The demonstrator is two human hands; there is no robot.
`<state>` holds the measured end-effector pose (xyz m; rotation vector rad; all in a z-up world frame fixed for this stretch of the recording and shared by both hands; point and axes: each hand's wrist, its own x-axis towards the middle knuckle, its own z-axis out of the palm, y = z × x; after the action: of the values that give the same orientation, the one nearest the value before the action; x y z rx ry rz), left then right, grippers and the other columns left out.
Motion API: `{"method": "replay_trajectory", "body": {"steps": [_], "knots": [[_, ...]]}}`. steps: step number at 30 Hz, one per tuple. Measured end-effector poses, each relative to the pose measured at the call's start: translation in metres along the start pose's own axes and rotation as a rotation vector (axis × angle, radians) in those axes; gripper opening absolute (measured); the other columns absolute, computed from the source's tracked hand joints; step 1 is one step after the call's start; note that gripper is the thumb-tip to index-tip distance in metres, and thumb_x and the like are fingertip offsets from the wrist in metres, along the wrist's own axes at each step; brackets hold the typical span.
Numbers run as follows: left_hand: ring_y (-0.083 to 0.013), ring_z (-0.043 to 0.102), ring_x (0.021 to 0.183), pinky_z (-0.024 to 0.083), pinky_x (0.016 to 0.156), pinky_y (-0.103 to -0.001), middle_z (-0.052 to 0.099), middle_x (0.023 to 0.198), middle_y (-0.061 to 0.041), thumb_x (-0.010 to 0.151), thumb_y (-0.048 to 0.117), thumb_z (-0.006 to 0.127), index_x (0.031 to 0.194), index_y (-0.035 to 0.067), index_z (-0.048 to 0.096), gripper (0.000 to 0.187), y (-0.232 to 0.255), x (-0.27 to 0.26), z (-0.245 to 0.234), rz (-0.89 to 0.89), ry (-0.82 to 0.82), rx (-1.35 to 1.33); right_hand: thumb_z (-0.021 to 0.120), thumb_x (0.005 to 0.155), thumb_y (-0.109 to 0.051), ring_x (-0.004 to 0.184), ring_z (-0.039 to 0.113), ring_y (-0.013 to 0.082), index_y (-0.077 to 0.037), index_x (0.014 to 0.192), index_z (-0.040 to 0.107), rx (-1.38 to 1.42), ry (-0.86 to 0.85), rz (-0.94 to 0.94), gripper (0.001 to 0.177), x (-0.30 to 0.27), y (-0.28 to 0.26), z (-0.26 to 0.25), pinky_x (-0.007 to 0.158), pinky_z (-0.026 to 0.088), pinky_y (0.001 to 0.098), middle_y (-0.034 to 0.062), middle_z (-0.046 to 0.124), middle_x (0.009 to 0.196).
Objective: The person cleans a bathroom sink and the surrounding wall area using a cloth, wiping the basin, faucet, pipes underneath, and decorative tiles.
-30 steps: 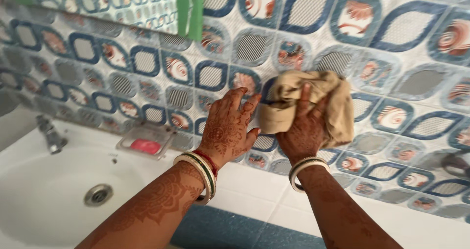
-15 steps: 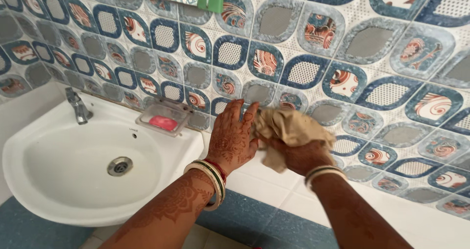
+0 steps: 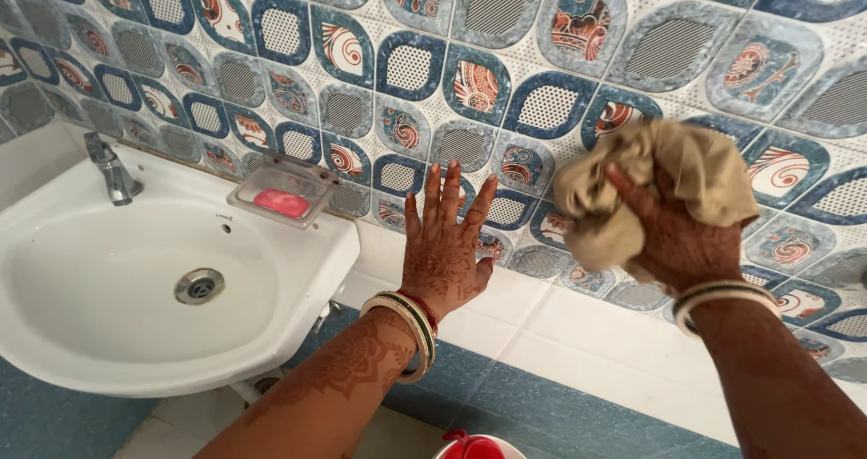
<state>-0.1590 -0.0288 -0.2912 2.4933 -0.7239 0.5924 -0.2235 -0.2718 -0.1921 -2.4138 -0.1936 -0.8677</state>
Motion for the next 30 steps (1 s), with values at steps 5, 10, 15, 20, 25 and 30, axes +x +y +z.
{"method": "replay_trajectory", "body": {"steps": [5, 10, 15, 20, 25, 30], "knots": [[-0.0401, -0.008, 0.154, 0.004, 0.121, -0.067, -0.005, 0.167, -0.019, 0.077, 0.037, 0.083, 0.159, 0.033, 0.002, 0.115, -0.009, -0.002, -0.005, -0.054, -0.007, 0.003, 0.066, 0.089, -0.054, 0.153, 0.016, 0.0423, -0.029, 0.157, 0.042, -0.788, 0.071, -0.313, 0.076, 0.025, 0.031, 0.046, 0.123, 0.013, 0.0534, 0.023, 0.019, 0.167], [-0.0416, -0.01, 0.154, 0.003, 0.12, -0.069, -0.006, 0.167, -0.02, 0.078, 0.036, 0.083, 0.16, 0.032, 0.002, 0.115, -0.035, -0.016, -0.014, -0.104, 0.032, 0.017, 0.064, 0.09, -0.049, 0.155, 0.016, 0.0439, -0.029, 0.163, 0.035, -0.638, -0.012, -0.369, 0.081, 0.035, 0.018, 0.107, 0.126, 0.016, 0.0505, 0.027, 0.018, 0.167], [-0.0426, -0.012, 0.153, 0.004, 0.12, -0.069, -0.01, 0.166, -0.02, 0.078, 0.037, 0.082, 0.16, 0.031, 0.0, 0.116, -0.06, -0.03, -0.022, -0.191, 0.013, 0.059, 0.064, 0.092, -0.042, 0.143, 0.041, 0.036, -0.022, 0.154, 0.045, -0.645, 0.0, -0.565, 0.068, 0.039, -0.006, 0.152, 0.117, 0.036, 0.0465, 0.0192, 0.044, 0.157], [-0.0431, -0.013, 0.153, 0.005, 0.119, -0.07, -0.011, 0.167, -0.021, 0.078, 0.038, 0.082, 0.159, 0.031, -0.001, 0.117, -0.072, -0.034, -0.02, -0.25, -0.01, 0.064, 0.061, 0.101, -0.028, 0.083, 0.066, 0.0136, -0.021, 0.127, 0.065, -0.002, -0.378, 0.009, 0.027, 0.036, -0.03, 0.182, 0.069, 0.059, 0.0267, 0.0015, 0.074, 0.101], [-0.0436, -0.014, 0.154, 0.003, 0.119, -0.069, -0.011, 0.167, -0.022, 0.08, 0.038, 0.08, 0.161, 0.029, -0.004, 0.116, -0.074, -0.033, -0.013, -0.286, -0.096, 0.114, 0.061, 0.099, -0.028, 0.085, 0.066, 0.0148, -0.02, 0.128, 0.064, -0.138, -0.456, 0.018, 0.031, 0.027, -0.047, 0.203, 0.07, 0.058, 0.0272, 0.0032, 0.073, 0.103], [-0.0427, -0.014, 0.153, 0.002, 0.119, -0.069, -0.009, 0.166, -0.022, 0.08, 0.041, 0.08, 0.159, 0.03, -0.003, 0.115, -0.072, -0.03, -0.005, -0.302, -0.151, 0.108, 0.063, 0.096, -0.028, 0.089, 0.065, 0.0164, -0.018, 0.13, 0.063, -0.272, -0.561, 0.028, 0.035, 0.01, -0.042, 0.216, 0.073, 0.058, 0.0278, 0.0053, 0.071, 0.106]]}}
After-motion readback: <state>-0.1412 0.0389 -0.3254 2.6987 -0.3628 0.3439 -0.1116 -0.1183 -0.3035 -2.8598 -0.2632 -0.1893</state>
